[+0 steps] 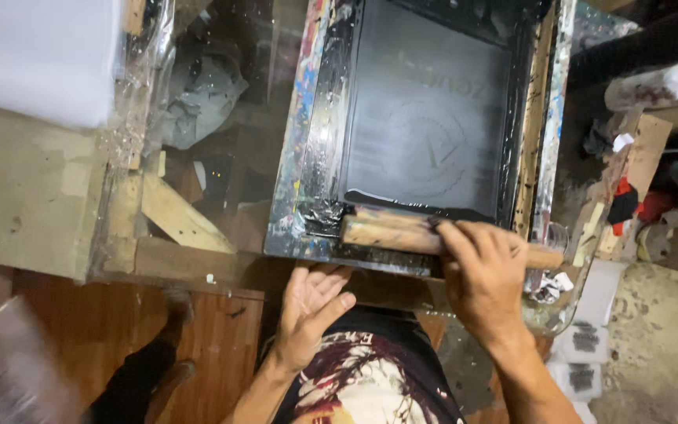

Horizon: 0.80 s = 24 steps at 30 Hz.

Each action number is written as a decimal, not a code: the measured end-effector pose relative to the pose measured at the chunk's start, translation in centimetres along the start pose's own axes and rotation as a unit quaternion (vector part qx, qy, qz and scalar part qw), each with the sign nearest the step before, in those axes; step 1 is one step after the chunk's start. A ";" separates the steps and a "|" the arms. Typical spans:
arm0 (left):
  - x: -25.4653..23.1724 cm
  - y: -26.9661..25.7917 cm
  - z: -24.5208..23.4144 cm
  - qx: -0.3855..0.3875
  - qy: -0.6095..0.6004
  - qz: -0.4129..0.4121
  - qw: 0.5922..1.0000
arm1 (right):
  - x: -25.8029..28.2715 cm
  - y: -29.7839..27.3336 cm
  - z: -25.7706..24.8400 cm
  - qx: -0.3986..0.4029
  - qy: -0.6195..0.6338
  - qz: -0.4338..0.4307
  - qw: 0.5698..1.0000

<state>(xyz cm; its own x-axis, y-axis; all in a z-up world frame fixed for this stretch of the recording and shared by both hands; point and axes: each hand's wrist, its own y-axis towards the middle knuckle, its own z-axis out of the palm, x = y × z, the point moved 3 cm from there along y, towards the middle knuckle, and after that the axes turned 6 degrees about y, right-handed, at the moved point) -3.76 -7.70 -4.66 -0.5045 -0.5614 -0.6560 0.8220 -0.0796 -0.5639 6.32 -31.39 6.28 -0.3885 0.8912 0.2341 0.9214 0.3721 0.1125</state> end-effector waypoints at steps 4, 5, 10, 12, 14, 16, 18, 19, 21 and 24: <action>0.6 -0.1 -0.4 -0.009 0.009 -0.010 1.000 | 0.6 1.3 0.9 0.012 -0.035 -0.011 0.999; 0.7 0.1 -0.4 -0.017 0.010 -0.014 1.000 | 0.2 1.6 1.3 0.009 -0.049 -0.008 0.999; 0.8 0.2 -0.3 -0.020 0.007 -0.013 1.000 | -3.1 7.7 3.6 -0.008 -0.063 -0.031 0.997; 1.1 0.4 -0.5 -0.031 0.003 -0.024 0.999 | -5.1 10.8 4.6 -0.007 -0.057 -0.027 0.998; 0.4 0.5 0.0 -0.020 0.001 -0.007 1.000 | -7.6 14.1 6.0 -0.032 -0.081 -0.039 0.995; 0.8 0.6 -0.2 -0.025 0.001 -0.006 1.000 | -9.0 17.4 5.9 -0.026 -0.066 -0.044 0.997; 1.1 0.7 -0.3 -0.029 -0.001 -0.006 1.000 | -10.3 20.4 5.9 -0.019 -0.050 -0.051 0.997; 1.2 0.8 -0.4 -0.034 -0.006 -0.011 0.999 | -10.8 21.6 5.9 -0.029 -0.036 -0.053 0.998; 2.0 1.0 -0.9 -0.039 -0.010 -0.014 0.999 | -12.0 24.0 6.1 -0.040 -0.020 -0.057 0.997; 2.9 1.0 -1.7 -0.064 0.009 -0.064 0.996 | -13.4 25.8 6.7 -0.054 -0.032 -0.071 0.995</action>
<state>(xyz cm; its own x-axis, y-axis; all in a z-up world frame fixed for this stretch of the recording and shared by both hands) -4.84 -8.00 -7.95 -0.6087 -0.5390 -0.5822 0.7108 -0.0444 -0.7020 35.43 -31.98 -0.48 -0.5104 0.8473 0.1467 0.8488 0.4691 0.2441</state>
